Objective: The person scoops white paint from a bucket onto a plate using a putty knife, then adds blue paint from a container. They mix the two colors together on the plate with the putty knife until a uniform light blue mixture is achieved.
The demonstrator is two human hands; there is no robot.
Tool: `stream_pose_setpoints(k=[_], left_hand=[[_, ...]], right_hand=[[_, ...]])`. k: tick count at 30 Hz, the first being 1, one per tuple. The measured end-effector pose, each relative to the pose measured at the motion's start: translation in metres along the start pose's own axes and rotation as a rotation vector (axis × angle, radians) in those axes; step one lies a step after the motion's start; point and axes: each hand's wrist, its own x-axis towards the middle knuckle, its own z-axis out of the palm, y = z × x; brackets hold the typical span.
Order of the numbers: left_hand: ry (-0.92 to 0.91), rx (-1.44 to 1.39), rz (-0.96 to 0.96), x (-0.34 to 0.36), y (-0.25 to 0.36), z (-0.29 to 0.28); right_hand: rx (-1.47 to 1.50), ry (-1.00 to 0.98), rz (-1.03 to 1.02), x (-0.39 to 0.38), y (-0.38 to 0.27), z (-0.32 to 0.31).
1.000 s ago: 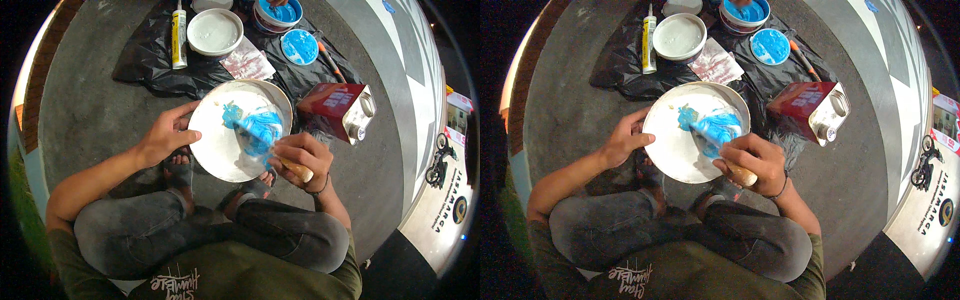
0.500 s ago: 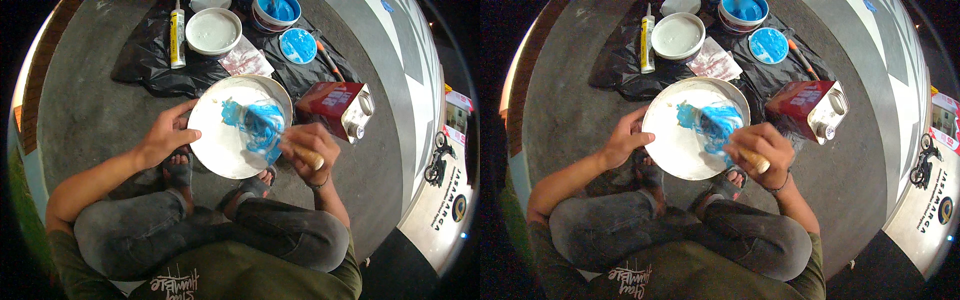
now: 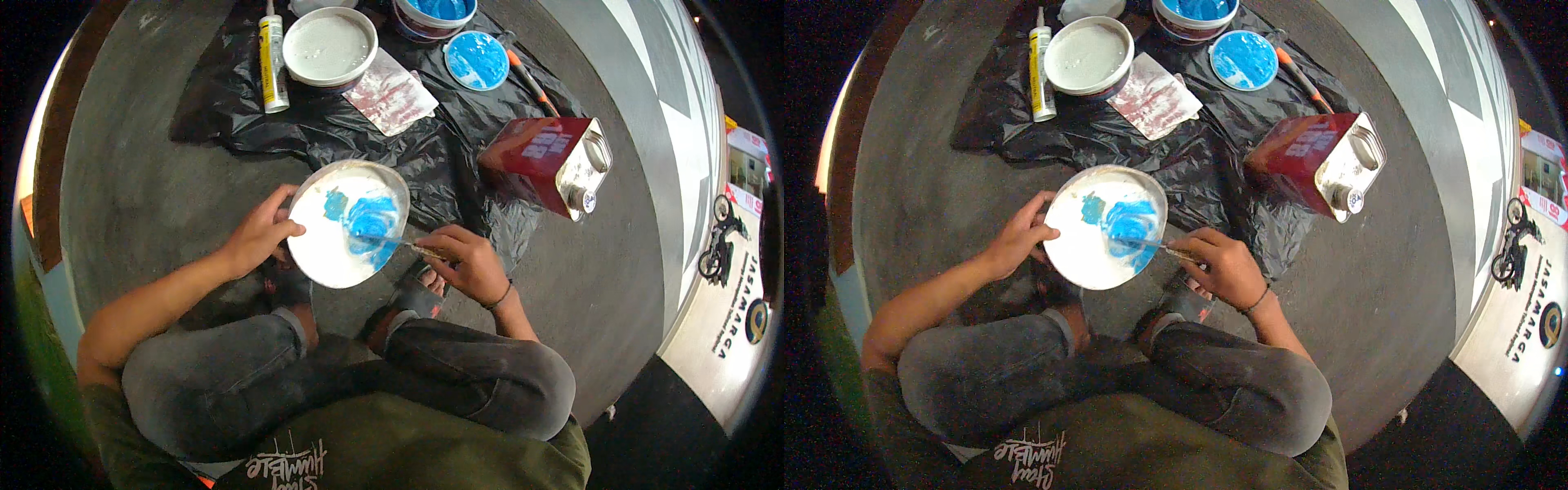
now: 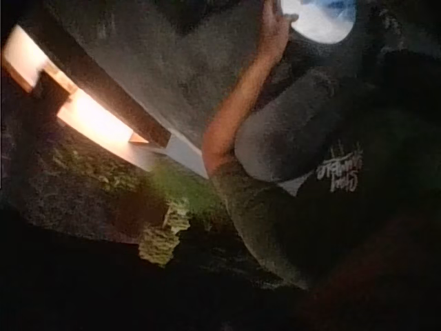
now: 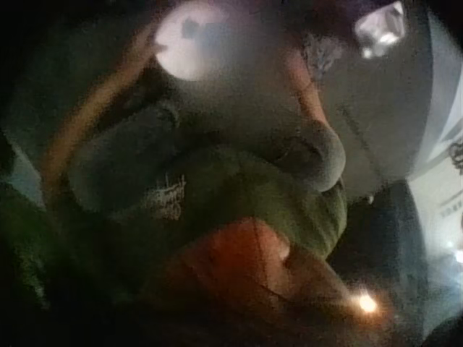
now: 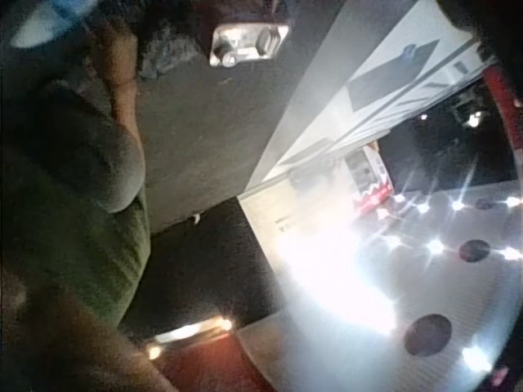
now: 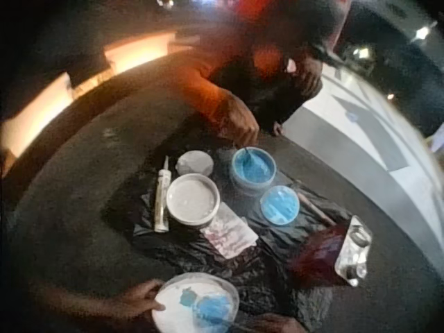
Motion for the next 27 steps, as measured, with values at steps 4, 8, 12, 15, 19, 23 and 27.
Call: stream_pose_setpoints(k=[4,8,12,15,19,23,27], left_hand=[[-0.083,0.151,-0.018,-0.003,-0.009,-0.003],[-0.047,0.018,-0.145,-0.006,0.003,-0.007],[-0.007,0.104,0.148,0.030,0.030,0.005],[0.088,-0.016,0.233,0.057,0.044,0.037],[0.263,-0.056,0.384,0.086,0.034,0.081],[0.473,-0.240,0.398,0.099,-0.010,0.123],[0.441,-0.671,0.336,0.096,-0.037,0.158]], right_hand=[[-0.080,-0.079,0.100,-0.014,0.010,0.019],[0.039,-0.006,0.150,-0.019,0.013,0.017],[0.135,0.221,0.127,-0.017,0.020,0.000],[0.095,0.391,0.105,-0.012,0.033,-0.005],[0.119,0.381,0.328,-0.013,0.043,-0.011],[0.008,0.283,0.506,-0.012,0.048,-0.009],[0.013,0.386,0.382,-0.020,0.061,-0.004]])
